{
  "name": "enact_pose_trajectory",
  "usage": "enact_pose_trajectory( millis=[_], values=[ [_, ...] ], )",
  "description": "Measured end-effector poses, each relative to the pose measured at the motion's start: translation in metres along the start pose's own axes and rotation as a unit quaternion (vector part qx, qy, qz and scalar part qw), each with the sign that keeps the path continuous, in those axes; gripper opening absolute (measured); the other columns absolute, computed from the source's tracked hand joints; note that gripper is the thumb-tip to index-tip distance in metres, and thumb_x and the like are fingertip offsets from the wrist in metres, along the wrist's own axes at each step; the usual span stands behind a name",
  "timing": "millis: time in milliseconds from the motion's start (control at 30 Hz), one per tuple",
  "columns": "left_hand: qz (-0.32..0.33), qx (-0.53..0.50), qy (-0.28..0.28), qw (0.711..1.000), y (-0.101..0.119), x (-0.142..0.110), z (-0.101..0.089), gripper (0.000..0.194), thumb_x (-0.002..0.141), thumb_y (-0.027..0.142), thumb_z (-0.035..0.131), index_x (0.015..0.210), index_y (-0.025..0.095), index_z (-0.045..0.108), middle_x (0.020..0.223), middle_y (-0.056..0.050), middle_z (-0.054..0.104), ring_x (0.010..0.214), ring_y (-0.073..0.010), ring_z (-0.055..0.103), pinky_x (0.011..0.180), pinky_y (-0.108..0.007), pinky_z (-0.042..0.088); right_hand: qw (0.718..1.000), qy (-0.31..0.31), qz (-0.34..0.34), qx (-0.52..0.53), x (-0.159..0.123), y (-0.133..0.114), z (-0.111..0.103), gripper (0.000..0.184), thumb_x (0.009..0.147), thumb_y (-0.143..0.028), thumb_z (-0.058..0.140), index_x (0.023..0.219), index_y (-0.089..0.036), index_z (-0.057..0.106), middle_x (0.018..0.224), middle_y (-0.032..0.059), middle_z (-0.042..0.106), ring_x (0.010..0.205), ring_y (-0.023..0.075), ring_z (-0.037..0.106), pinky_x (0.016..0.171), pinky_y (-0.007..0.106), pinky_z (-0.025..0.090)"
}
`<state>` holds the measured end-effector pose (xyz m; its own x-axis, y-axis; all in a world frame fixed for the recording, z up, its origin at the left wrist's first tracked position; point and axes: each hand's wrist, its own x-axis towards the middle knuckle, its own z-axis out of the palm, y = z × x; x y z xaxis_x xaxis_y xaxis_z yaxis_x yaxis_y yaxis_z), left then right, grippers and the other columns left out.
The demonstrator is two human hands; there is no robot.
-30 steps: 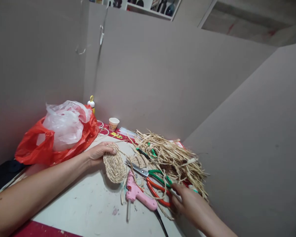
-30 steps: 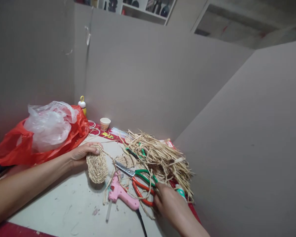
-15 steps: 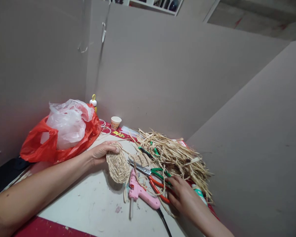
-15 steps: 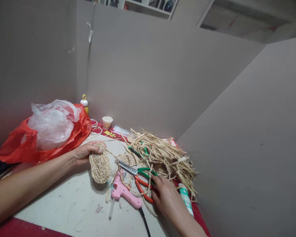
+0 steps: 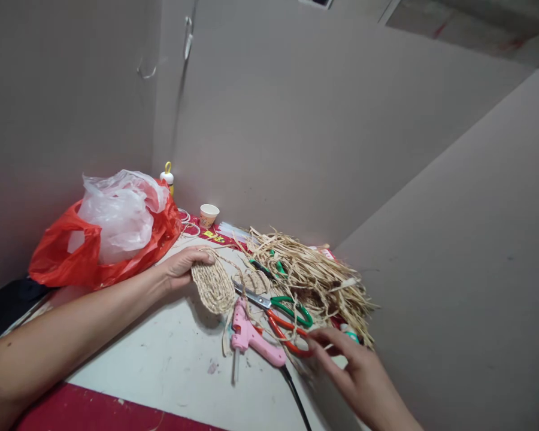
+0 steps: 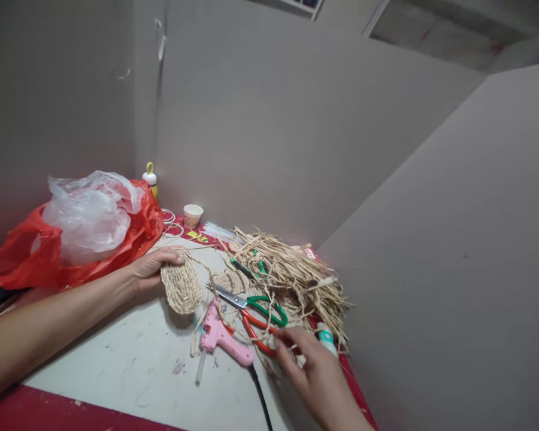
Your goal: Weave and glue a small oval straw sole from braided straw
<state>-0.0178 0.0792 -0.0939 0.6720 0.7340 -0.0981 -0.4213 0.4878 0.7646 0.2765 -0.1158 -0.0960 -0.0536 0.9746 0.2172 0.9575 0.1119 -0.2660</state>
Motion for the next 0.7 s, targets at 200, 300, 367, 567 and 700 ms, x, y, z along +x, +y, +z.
enact_pose_trajectory(
  millis=[200,300,367,567,700],
  values=[
    [0.018,-0.026,0.023,0.999,-0.001,0.005,-0.004,0.01,0.06,0.003,0.064,0.064,0.012,0.066,0.065,-0.003,0.07,0.065,-0.0138,0.066,0.073,-0.026,0.052,0.983,-0.041,-0.172,-0.045,-0.001,-0.066,0.033,0.039,0.087,-0.008,0.044,0.125,-0.015,0.053,0.122,0.0173,0.064,0.111,0.0283,0.059,0.092,0.044,0.049],
    [0.011,-0.013,0.002,1.0,0.0,0.0,0.0,0.009,0.059,0.004,0.065,0.066,0.01,0.067,0.063,-0.004,0.07,0.062,-0.015,0.066,0.069,-0.027,0.052,0.981,-0.061,-0.138,-0.12,0.015,-0.073,0.049,0.047,0.077,0.001,0.045,0.12,-0.016,0.054,0.113,0.0153,0.067,0.101,0.0299,0.062,0.086,0.045,0.048],
    [0.006,0.0,-0.012,1.0,0.002,-0.003,0.003,0.011,0.058,0.004,0.067,0.067,0.009,0.067,0.063,-0.005,0.069,0.06,-0.016,0.065,0.066,-0.029,0.052,0.981,-0.065,-0.132,-0.13,0.024,-0.073,0.053,0.041,0.075,0.002,0.045,0.108,-0.018,0.058,0.096,0.0107,0.07,0.087,0.0276,0.064,0.076,0.04,0.049],
    [0.009,0.024,-0.022,0.999,0.005,-0.005,0.004,0.018,0.057,0.006,0.072,0.074,0.01,0.067,0.063,-0.003,0.067,0.058,-0.0138,0.063,0.061,-0.026,0.047,0.984,-0.081,-0.135,-0.087,0.02,-0.062,0.038,0.027,0.078,-0.006,0.047,0.1,-0.021,0.051,0.087,0.007,0.066,0.073,0.0245,0.064,0.065,0.034,0.046],
    [0.011,0.036,-0.007,0.999,0.008,-0.003,0.003,0.024,0.057,0.006,0.074,0.078,0.013,0.065,0.067,-0.002,0.069,0.062,-0.0143,0.064,0.064,-0.027,0.048,0.99,-0.074,-0.094,0.077,0.004,-0.043,0.007,0.028,0.084,-0.019,0.049,0.111,-0.025,0.046,0.093,0.006,0.067,0.074,0.0212,0.064,0.065,0.03,0.051]
  ],
)
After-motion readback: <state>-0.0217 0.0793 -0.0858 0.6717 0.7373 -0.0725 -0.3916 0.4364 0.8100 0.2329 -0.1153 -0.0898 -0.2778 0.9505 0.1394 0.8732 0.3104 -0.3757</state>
